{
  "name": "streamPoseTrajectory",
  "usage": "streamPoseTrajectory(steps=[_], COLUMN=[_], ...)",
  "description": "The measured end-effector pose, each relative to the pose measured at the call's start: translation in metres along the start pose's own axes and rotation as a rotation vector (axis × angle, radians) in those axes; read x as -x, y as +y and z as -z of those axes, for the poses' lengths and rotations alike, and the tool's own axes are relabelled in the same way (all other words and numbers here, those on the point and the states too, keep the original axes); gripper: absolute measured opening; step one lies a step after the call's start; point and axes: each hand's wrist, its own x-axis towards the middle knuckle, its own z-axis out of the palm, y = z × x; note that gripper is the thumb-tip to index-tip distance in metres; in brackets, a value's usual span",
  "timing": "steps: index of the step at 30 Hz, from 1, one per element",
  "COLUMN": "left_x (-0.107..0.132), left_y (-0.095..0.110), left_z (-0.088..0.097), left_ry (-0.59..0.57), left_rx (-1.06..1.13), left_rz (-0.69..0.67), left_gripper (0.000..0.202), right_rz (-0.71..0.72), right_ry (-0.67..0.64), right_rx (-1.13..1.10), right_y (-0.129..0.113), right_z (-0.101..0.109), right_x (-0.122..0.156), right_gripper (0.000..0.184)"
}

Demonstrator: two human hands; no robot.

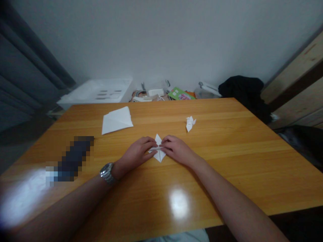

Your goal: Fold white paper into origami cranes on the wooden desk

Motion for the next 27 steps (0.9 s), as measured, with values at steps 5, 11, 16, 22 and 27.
streamPoseTrajectory(steps=[5, 11, 16, 22, 27], left_x=[-0.002, -0.003, -0.003, -0.01, -0.017], left_y=[0.0, 0.0, 0.003, 0.007, 0.01], left_z=[-0.001, -0.003, 0.0, 0.003, 0.003], left_ry=[0.009, 0.042, 0.006, -0.018, -0.041], left_rx=[-0.031, -0.044, -0.06, -0.094, -0.109], left_rz=[0.028, 0.047, 0.058, 0.132, 0.18], left_gripper=[0.017, 0.017, 0.016, 0.016, 0.019], right_rz=[-0.027, -0.041, -0.082, -0.191, -0.266], right_ry=[0.021, 0.004, 0.033, 0.017, -0.079], right_rx=[0.028, 0.065, 0.084, 0.096, 0.2], right_y=[-0.001, -0.002, -0.006, -0.01, -0.016], right_z=[-0.002, -0.004, -0.007, -0.006, 0.003], right_x=[-0.001, -0.003, -0.006, -0.012, -0.017], right_gripper=[0.018, 0.011, 0.011, 0.012, 0.007])
